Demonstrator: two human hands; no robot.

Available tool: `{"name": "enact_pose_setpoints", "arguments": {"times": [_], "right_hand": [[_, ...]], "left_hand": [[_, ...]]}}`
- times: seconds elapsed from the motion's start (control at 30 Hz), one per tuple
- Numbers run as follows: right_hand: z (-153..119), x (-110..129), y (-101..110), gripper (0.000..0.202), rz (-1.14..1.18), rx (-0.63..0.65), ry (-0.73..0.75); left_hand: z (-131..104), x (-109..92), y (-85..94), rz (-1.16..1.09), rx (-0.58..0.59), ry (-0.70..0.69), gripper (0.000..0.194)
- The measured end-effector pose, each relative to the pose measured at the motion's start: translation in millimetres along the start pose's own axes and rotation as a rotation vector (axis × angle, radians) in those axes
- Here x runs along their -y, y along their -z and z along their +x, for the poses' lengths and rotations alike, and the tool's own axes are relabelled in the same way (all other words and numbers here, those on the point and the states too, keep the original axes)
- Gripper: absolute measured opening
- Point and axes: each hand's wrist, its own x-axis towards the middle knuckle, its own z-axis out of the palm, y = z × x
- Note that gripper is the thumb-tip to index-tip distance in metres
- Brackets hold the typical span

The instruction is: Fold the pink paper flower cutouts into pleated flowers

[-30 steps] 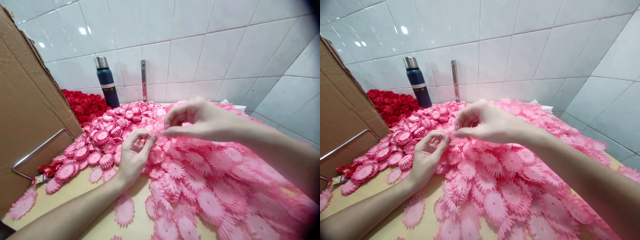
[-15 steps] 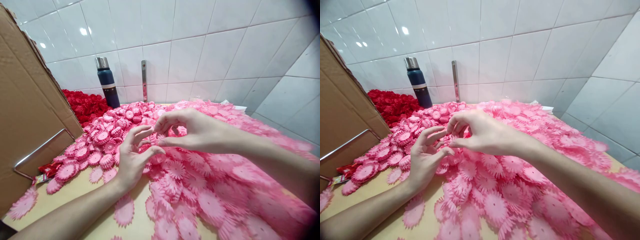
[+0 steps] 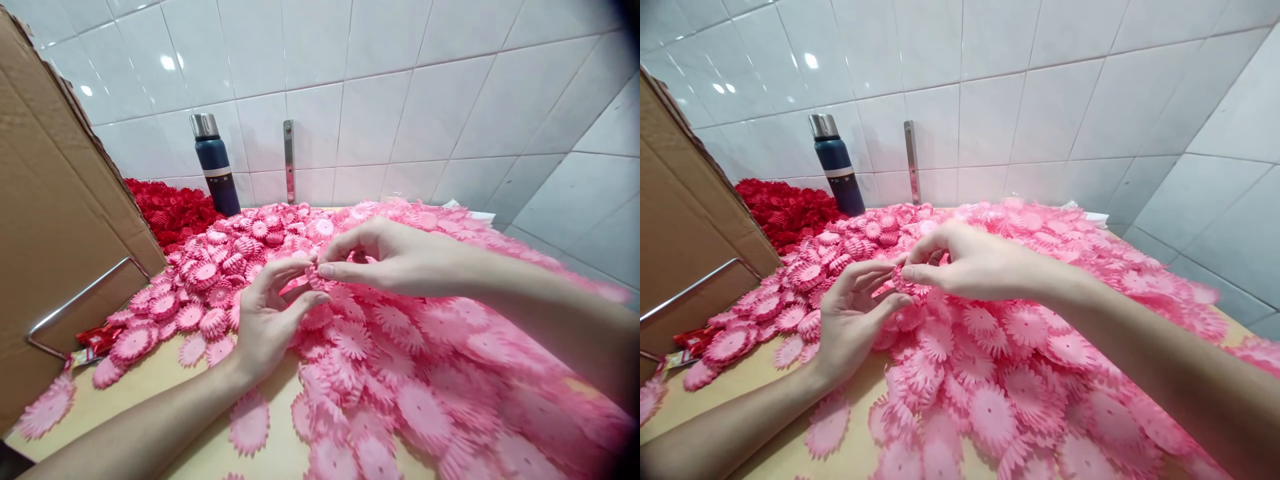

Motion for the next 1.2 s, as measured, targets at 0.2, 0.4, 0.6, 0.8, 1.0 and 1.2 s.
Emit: {"name": "enact_pose_setpoints", "arguments": {"times": [0.2,0.4,0.6,0.8,1.0,1.2], "right_hand": [[0.4,-1.2,-0.4,0.021,0.060,0.016,-0.012],[-1.1,1.6,-1.8,0.014,0.064,-0.048,-0.062],[-0.6,3.8,-0.9,0.018,0.083,-0.045,-0.067],[-2.8,6.1,2.6,0.028,0.062,0.029,-0.043],[-2.4,5.3,1.5,0.026,0.068,0.060,-0.004],[-1.9,2.4,2.3,0.030,0.095,0.037,-0.079]], "left_hand": [[-1.1,1.0,1.7,0.013,0.016,0.019,0.034],[-1.6,-0.8,1.3,0.039,0.006,0.013,0.037],[-0.4,-1.0,1.3,0.052,-0.041,-0.003,0.038],[0.0,-0.6,2.8,0.029,-0.061,0.022,0.038],[-1.0,0.6,3.6,0.015,-0.052,0.025,0.039],[-1.1,1.4,3.1,0.016,-0.050,0.019,0.040]]}}
